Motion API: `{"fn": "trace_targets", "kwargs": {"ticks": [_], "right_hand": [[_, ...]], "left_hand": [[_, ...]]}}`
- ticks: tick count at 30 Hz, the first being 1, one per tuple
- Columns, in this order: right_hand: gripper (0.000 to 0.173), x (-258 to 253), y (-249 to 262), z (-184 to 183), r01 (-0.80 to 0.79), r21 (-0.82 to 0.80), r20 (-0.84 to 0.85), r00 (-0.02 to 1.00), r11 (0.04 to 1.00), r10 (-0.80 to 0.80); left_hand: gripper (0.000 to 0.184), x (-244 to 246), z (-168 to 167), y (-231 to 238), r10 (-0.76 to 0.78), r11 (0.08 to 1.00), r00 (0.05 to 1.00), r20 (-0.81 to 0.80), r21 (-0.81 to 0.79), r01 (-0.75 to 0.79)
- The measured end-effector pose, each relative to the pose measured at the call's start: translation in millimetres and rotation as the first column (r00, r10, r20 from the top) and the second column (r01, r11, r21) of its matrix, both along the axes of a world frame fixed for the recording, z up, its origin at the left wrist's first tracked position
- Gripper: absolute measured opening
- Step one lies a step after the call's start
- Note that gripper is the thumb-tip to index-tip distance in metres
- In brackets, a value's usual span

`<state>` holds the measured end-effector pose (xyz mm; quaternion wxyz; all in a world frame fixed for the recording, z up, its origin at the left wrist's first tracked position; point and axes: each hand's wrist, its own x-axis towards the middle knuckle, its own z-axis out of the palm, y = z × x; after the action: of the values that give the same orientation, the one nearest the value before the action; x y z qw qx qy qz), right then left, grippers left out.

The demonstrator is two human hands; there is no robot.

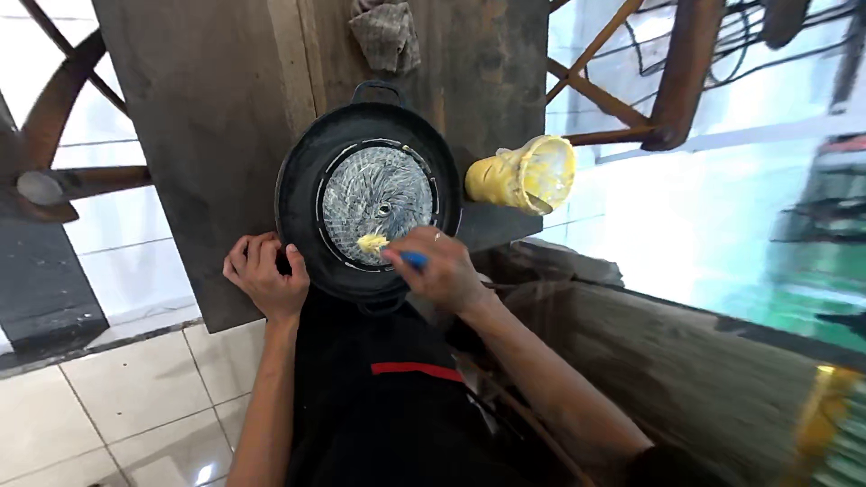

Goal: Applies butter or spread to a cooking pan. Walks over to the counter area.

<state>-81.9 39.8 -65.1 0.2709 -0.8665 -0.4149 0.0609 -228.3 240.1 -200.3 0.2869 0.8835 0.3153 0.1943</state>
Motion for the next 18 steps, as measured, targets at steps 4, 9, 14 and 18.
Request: {"fn": "trace_targets", "kwargs": {"ticks": [4,9,14,18], "right_hand": [[0.027,64,4,-5,0.44,-0.018,-0.079,0.895,0.898,-0.44],[0.015,31,19,-9,-0.139,-0.051,0.205,0.968,0.989,0.147],[0.02,54,15,-11,-0.019,0.183,-0.173,0.984,0.983,0.051],[0.021,72,26,-20,0.209,0.083,0.16,0.962,0.974,-0.22]], "left_hand": [[0.039,1,0,-2,0.007,1.0,1.0,0.004,0.019,-0.007],[0.037,3,1,-2,0.018,0.999,1.0,0.017,0.028,-0.018],[0.039,5,2,-2,0.009,1.0,1.0,0.016,0.027,-0.009],[0.039,5,2,-2,0.02,0.999,1.0,0.022,0.039,-0.021]]}}
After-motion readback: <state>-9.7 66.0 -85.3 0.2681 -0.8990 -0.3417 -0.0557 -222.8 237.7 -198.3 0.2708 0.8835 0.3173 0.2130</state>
